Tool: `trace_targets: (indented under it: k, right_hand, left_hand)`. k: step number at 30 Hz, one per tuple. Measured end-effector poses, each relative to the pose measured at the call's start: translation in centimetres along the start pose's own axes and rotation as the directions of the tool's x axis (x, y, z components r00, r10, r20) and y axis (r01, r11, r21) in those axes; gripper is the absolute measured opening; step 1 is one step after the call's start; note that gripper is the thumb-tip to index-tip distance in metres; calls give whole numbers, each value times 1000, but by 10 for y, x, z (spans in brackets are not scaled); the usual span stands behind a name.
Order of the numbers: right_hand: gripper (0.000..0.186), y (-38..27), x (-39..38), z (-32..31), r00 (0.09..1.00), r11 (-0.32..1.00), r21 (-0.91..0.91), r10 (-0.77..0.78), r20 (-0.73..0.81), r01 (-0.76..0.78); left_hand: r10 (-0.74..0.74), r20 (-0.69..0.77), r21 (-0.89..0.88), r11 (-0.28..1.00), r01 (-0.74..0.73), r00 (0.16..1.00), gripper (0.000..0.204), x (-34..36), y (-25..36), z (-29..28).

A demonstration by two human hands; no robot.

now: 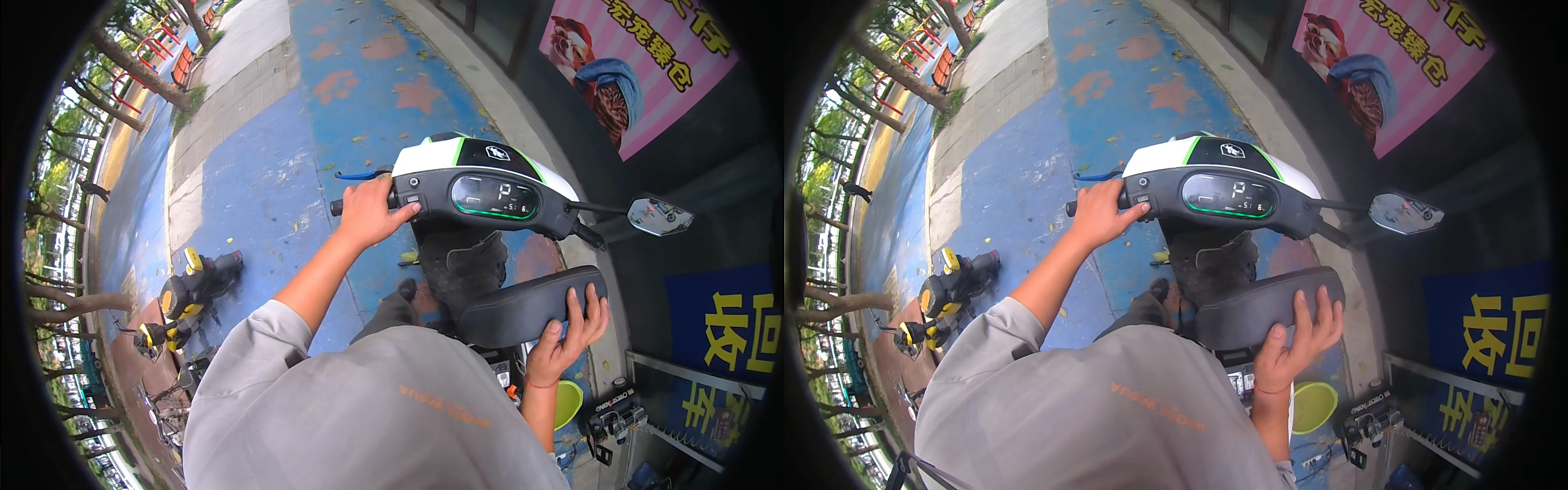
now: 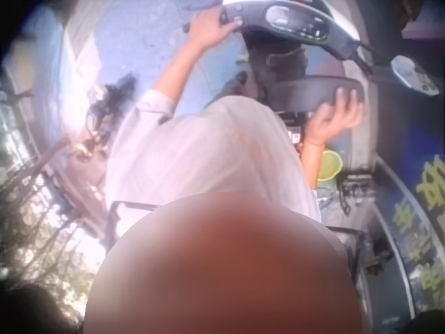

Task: The person opens the seat of a white electric scooter and connects an orange electrical connector inside the battery compartment. They then close the seat, start the scooter, and test the throttle and dashboard display before closing the seat again.

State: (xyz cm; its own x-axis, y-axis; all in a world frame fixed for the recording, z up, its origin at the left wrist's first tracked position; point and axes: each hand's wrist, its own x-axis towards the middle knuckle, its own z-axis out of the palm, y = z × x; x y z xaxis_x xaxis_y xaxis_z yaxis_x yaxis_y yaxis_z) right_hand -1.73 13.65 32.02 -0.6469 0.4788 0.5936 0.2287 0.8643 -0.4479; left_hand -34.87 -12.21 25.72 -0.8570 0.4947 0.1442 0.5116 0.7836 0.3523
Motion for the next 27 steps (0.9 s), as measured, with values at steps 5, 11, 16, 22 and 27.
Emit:
trace_targets:
  k: [5, 11, 16, 22, 27]
  right_hand:
    - [55, 1, -1, 1, 1000, 1000, -8, 0, -19, 0]
    - [55, -4, 1, -2, 1000, 1000, 0, 15, -12, -15]
    - [56, -4, -1, -2, 1000, 1000, 3, 24, -10, -24]
    - [57, -8, -1, -9, 999, 997, 57, 43, 6, -44]
    - [50, 36, 21, -18, 990, 904, 417, 129, -48, -98]
  left_hand:
    - [-144, 230, 25, 990, 142, 962, 81, 13, 20, -25]
    - [-116, 180, -5, 993, 119, 977, 80, 10, 16, -22]
    - [10, -12, 20, 1000, -10, 1000, 79, -3, 9, -3]
    - [360, -30, -598, 741, -306, 932, 95, -72, 76, -17]
    - [481, 269, -824, 564, -59, 835, 121, -121, 162, -6]
